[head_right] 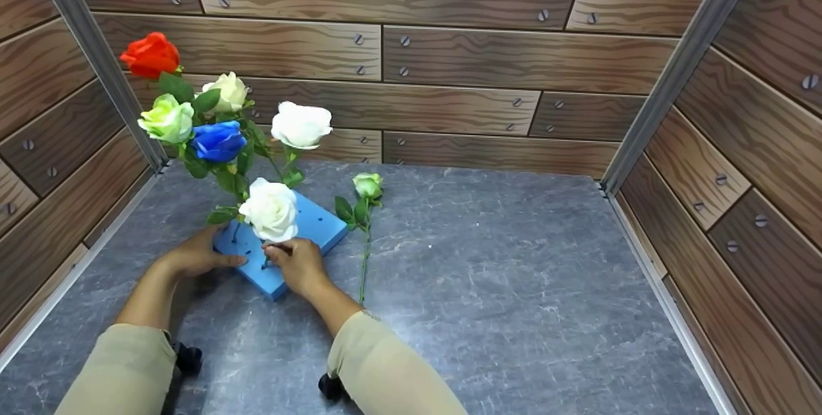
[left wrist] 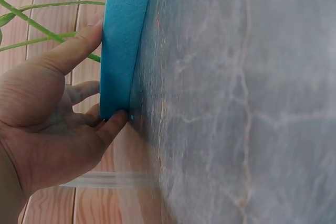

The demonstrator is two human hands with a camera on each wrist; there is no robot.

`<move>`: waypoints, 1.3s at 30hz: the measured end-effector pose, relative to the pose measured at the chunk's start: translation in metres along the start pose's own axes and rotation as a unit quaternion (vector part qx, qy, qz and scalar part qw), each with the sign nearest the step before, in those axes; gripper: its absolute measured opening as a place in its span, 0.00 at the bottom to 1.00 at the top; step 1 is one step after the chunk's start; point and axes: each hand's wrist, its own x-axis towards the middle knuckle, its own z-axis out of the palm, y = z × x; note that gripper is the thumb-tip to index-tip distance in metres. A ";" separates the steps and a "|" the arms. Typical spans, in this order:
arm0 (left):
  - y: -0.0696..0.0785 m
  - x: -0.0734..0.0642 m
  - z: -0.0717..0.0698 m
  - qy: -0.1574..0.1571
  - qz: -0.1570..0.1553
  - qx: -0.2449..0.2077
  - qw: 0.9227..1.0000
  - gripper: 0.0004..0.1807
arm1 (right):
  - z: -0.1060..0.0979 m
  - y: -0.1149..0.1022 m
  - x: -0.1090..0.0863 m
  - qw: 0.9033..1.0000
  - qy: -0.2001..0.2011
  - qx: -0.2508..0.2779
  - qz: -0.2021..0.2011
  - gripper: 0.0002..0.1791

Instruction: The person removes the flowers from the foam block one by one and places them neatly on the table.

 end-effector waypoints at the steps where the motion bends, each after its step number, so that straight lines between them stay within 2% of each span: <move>1: 0.000 0.000 0.000 0.000 -0.002 0.000 1.000 0.68 | 0.000 -0.001 0.000 1.000 0.004 0.007 0.004 0.13; 10: 0.000 -0.001 0.000 0.001 -0.030 0.008 1.000 0.67 | -0.003 -0.003 0.001 0.992 0.049 0.109 0.039 0.11; 17: 0.001 -0.002 0.001 0.005 -0.014 0.011 1.000 0.66 | -0.010 -0.006 -0.003 0.992 0.065 0.107 0.035 0.17; 25: -0.001 -0.002 0.001 0.001 -0.017 0.015 1.000 0.65 | -0.016 -0.007 -0.005 0.991 0.074 0.098 0.052 0.13; 30: 0.000 -0.001 0.000 0.000 -0.013 0.036 0.999 0.67 | -0.020 -0.007 -0.007 0.992 0.068 0.087 0.053 0.14; 39: 0.002 -0.001 -0.001 -0.008 -0.020 0.013 1.000 0.69 | -0.031 -0.009 -0.014 0.993 0.045 0.089 0.057 0.14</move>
